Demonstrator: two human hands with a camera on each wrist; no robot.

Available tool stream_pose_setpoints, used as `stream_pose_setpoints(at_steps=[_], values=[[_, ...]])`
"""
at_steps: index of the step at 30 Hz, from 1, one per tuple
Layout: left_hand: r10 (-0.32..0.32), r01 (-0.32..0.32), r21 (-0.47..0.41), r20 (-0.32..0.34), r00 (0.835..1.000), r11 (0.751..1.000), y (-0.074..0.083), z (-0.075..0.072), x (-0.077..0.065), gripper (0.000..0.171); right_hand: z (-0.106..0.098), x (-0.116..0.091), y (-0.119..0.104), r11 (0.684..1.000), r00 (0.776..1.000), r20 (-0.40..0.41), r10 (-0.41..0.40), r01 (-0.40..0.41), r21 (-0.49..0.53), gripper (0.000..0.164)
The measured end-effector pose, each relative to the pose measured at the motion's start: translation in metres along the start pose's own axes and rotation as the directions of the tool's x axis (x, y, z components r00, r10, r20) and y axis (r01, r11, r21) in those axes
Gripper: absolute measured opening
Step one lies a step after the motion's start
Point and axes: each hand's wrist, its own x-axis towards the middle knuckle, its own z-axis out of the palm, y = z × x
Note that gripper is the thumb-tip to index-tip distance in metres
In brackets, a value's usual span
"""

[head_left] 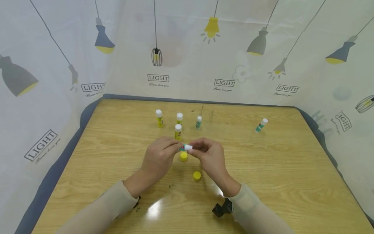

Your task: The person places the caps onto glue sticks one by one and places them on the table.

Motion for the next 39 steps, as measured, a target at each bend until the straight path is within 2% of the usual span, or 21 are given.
stream_pose_setpoints(at_steps=[10,18,30,39], values=[[0.055,-0.055,-0.006,0.015,0.998,0.998,-0.001,-0.001,0.006,0.013,-0.008,-0.001,-0.001,1.000,1.000,0.005,-0.022,0.022,-0.002,0.012],[0.079,-0.079,-0.014,0.019,0.997,0.997,-0.002,0.001,0.009,0.017,-0.015,0.000,-0.004,0.998,0.999,0.041,-0.018,0.015,0.068,0.015],[0.068,-0.066,-0.033,0.069,0.995,0.997,-0.003,-0.001,0.010,0.018,-0.018,0.000,-0.005,1.000,0.999,0.035,-0.018,0.017,0.023,0.012],[-0.013,0.015,-0.018,0.124,0.992,1.000,-0.004,-0.005,0.010,0.024,-0.024,0.001,-0.004,0.998,1.000,0.011,-0.030,0.030,-0.047,0.014]])
